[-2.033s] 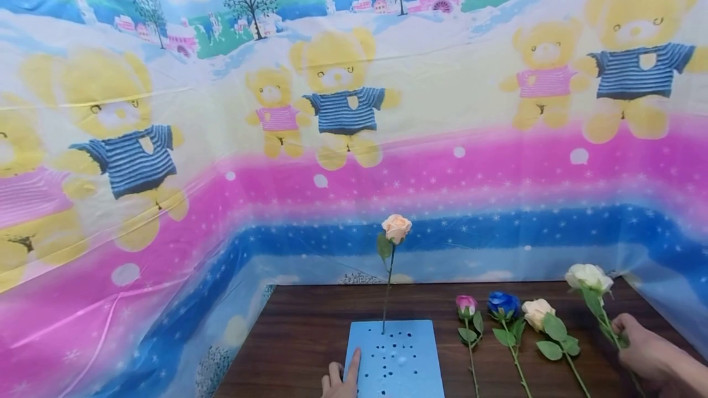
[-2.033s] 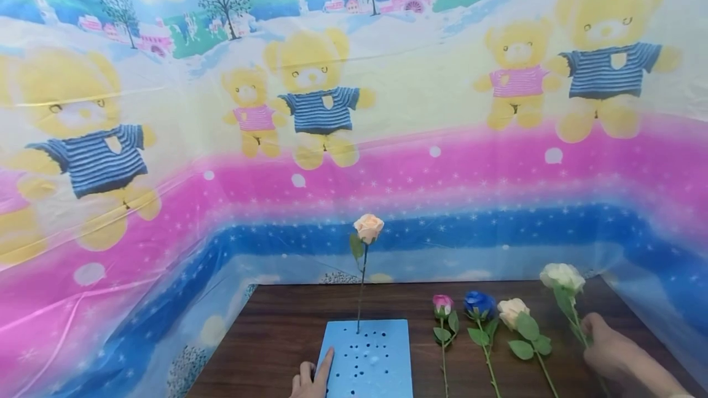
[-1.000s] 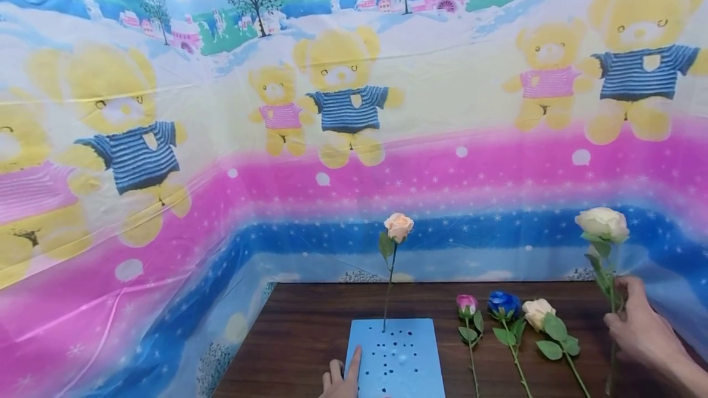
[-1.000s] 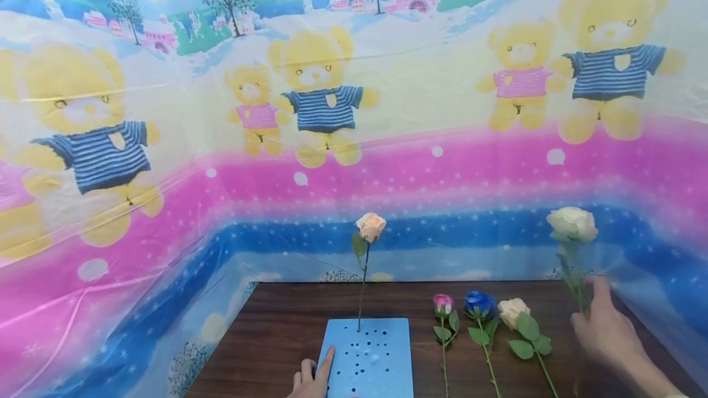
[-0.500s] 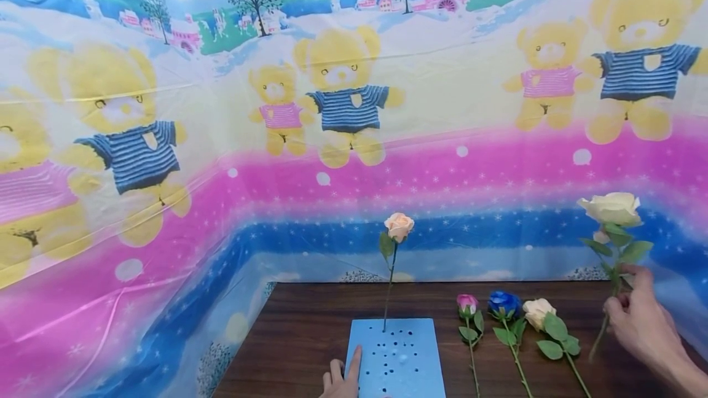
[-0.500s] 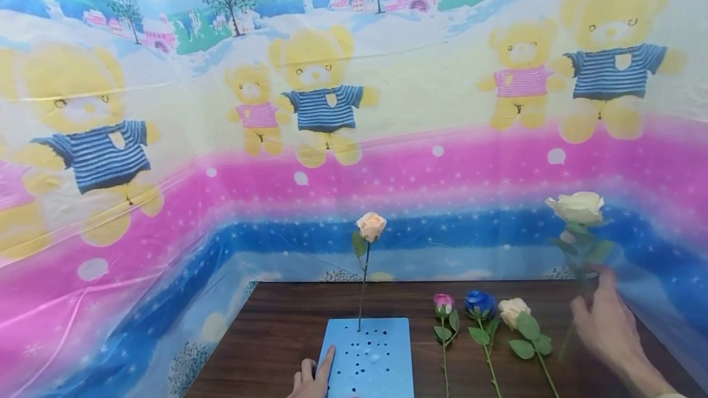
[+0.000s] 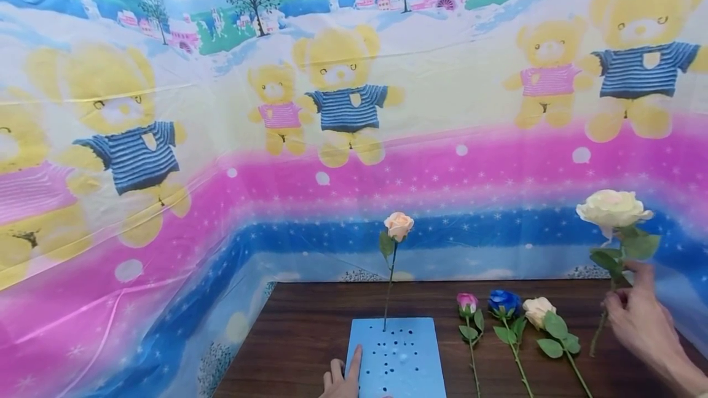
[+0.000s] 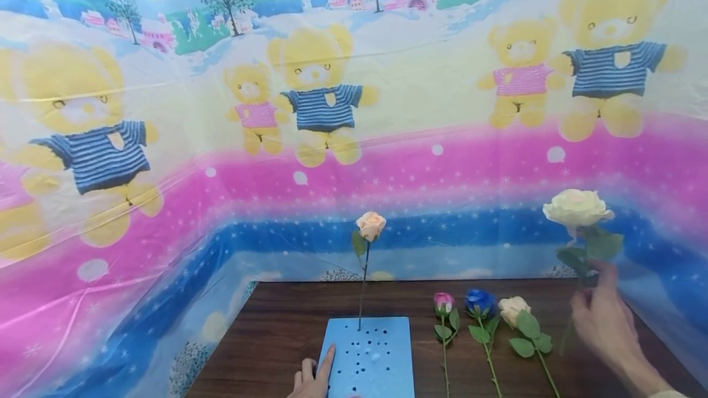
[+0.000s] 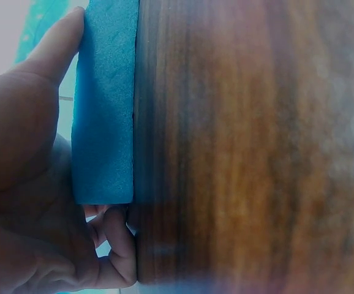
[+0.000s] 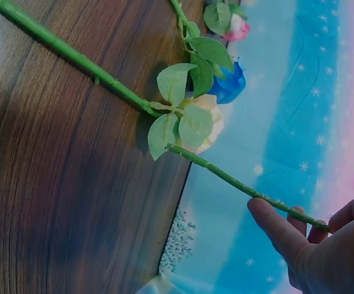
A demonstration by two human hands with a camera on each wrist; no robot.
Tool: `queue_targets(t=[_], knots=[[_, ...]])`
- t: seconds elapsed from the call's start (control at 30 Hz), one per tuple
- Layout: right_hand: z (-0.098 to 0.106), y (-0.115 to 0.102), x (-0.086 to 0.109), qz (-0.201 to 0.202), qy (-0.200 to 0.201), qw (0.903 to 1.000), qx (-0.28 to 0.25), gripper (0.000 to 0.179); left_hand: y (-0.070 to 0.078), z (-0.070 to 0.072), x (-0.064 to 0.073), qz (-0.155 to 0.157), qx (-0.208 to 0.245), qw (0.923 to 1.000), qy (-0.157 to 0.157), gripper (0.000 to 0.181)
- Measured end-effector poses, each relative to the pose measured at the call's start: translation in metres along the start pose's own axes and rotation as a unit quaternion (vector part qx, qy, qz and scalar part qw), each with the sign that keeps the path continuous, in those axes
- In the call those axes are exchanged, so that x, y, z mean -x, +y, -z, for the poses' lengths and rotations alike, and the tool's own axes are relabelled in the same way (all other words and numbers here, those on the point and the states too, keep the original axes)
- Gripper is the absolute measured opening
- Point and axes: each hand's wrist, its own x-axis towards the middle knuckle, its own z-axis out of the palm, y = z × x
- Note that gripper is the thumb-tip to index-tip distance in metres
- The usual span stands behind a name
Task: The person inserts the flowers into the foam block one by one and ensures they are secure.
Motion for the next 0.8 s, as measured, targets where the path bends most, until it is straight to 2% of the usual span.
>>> queue_targets(t=[0.2,0.4,0.6,0.8], knots=[[-0.004,-0.005,0.0,0.015,-0.002,0.9999,-0.003,0.071,0.0,0.002,0.0,0.003,0.0,0.9999,-0.012,0.126],[-0.011,-0.012,0.002,0.036,-0.029,0.9957,-0.08,0.069,0.0,0.004,0.001,-0.012,0.008,0.9998,-0.013,0.124],[-0.019,-0.023,0.003,0.047,-0.029,0.9963,-0.065,0.068,0.001,0.003,0.001,-0.018,0.023,0.9994,-0.019,0.123],[-0.027,-0.033,0.005,0.057,-0.036,0.9946,-0.079,0.067,0.008,0.002,0.005,-0.002,-0.013,0.9999,0.005,0.125]])
